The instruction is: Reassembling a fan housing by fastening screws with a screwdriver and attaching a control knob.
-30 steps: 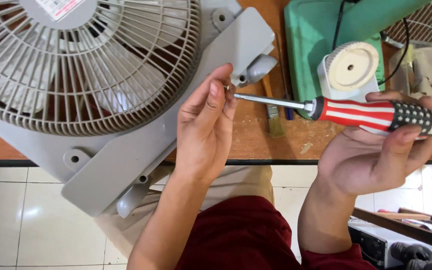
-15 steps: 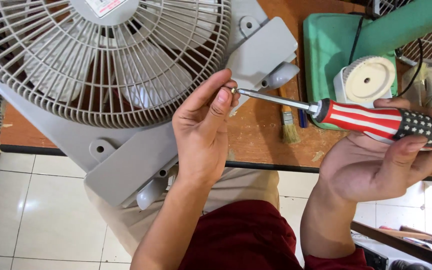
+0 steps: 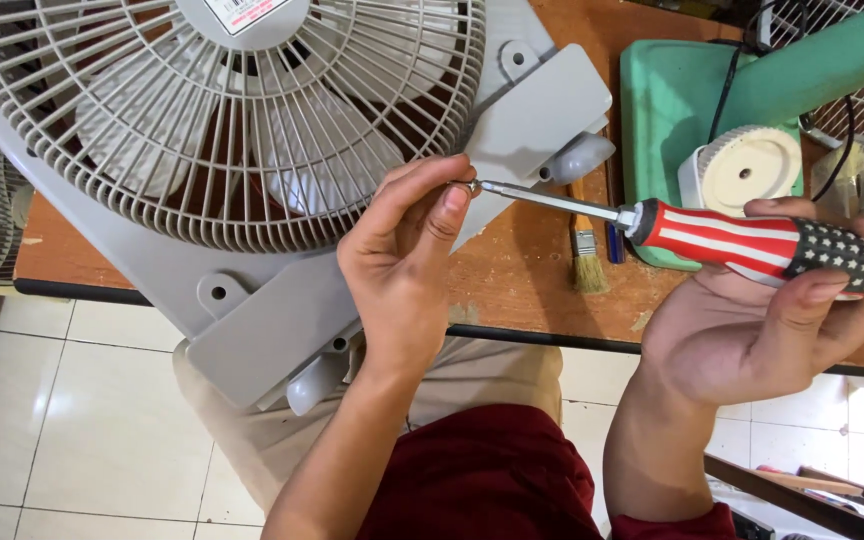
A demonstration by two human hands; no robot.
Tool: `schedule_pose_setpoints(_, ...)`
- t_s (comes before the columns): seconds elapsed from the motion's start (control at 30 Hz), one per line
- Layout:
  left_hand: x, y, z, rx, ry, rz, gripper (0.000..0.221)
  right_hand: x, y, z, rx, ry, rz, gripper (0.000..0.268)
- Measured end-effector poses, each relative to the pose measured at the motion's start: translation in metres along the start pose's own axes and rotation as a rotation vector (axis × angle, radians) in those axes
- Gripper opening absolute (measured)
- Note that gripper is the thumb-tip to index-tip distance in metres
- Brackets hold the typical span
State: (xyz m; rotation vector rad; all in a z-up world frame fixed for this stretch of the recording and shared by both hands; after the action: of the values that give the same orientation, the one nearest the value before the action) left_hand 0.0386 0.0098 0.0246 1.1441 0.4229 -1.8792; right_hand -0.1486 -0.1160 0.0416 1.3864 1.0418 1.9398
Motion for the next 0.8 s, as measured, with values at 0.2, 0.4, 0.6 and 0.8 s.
schedule_pose_setpoints(0.2, -0.002, -0.002, 0.001, -0.029, 0.138, 0.106, 0.014, 0.001, -0.003, -0.002, -0.031, -0.031, 0.039, 0.035)
schedule_pose_setpoints(0.4, -0.003, -0.002, -0.002, 0.039, 0.13, 0.097, 0.012, -0.008, -0.001, -0.012, -0.112, 0.032, 0.158, 0.038)
schedule_pose_setpoints(0.6, -0.024, 0.003, -0.002, 0.112, 0.338, 0.136, 0.011, -0.007, 0.004, 0.0, -0.011, 0.006, 0.447, 0.027)
schedule_pose_setpoints(0.8, -0.035, 0.0, 0.0, 0.098, 0.482, 0.182, 0.011, -0.011, 0.003, 0.008, 0.066, 0.095, 0.667, 0.027)
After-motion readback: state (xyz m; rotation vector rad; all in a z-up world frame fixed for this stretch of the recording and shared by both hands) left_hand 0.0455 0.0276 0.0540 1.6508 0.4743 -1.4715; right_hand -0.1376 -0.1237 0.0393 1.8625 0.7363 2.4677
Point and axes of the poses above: each hand's wrist, its own y-axis towards the middle knuckle, its own z-axis out of the palm, x = y × z, the point moved 3 cm from there along y, towards the middle knuckle, and after that the axes turned 6 degrees about -z, right-handed, at the moved point
